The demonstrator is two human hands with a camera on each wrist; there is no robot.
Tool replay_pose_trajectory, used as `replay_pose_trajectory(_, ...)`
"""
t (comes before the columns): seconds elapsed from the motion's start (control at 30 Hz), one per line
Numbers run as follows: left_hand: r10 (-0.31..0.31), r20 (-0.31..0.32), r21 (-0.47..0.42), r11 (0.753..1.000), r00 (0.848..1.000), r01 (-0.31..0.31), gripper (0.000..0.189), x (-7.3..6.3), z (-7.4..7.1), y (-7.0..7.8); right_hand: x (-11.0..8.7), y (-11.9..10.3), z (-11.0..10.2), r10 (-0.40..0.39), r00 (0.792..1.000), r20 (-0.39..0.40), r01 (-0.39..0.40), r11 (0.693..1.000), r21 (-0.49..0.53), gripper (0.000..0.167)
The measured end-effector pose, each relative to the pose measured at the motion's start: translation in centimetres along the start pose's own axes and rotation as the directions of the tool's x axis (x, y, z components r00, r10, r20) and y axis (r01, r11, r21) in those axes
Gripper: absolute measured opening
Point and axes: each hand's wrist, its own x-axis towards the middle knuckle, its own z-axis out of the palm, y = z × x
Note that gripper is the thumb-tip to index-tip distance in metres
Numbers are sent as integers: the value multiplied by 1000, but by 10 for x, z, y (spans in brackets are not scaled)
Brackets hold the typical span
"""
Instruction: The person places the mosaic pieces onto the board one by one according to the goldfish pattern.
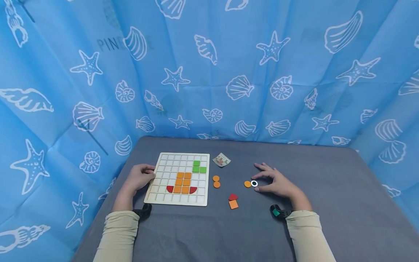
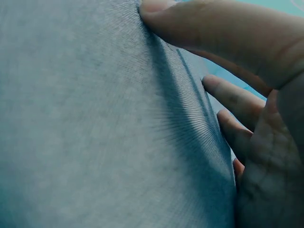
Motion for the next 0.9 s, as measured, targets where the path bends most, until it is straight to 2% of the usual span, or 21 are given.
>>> replay_pose_trajectory(0.2, -4, 3, -3, 1000, 1000, 4, 32, 1, 0, -1, 1, 2, 2, -15, 1000, -5, 15, 1000, -2, 28)
replay_pose_trajectory(0.43, -1, 5, -8, 1000, 1000, 1, 31, 1, 0, -1, 1, 2, 3, 16, 1000, -21, -16, 1000, 11, 27)
replay_pose_trajectory(0.6, -7, 4, -7, 1000, 1000, 7, 31, 2, -1, -1, 2, -1, 3, 36, 993, -114, -39, 999, -26, 27)
replay_pose_trajectory(0.73, -15, 4, 1, 1000, 1000, 15, 31, 3, 0, -1, 1, -5, 2, 97, 975, -202, -111, 992, -58, 29)
replay_pose_trajectory(0.9, -15, 5, -1, 1000, 1000, 15, 32, 3, -1, -2, 0, -11, 1, 147, 966, -213, -160, 986, -48, 32)
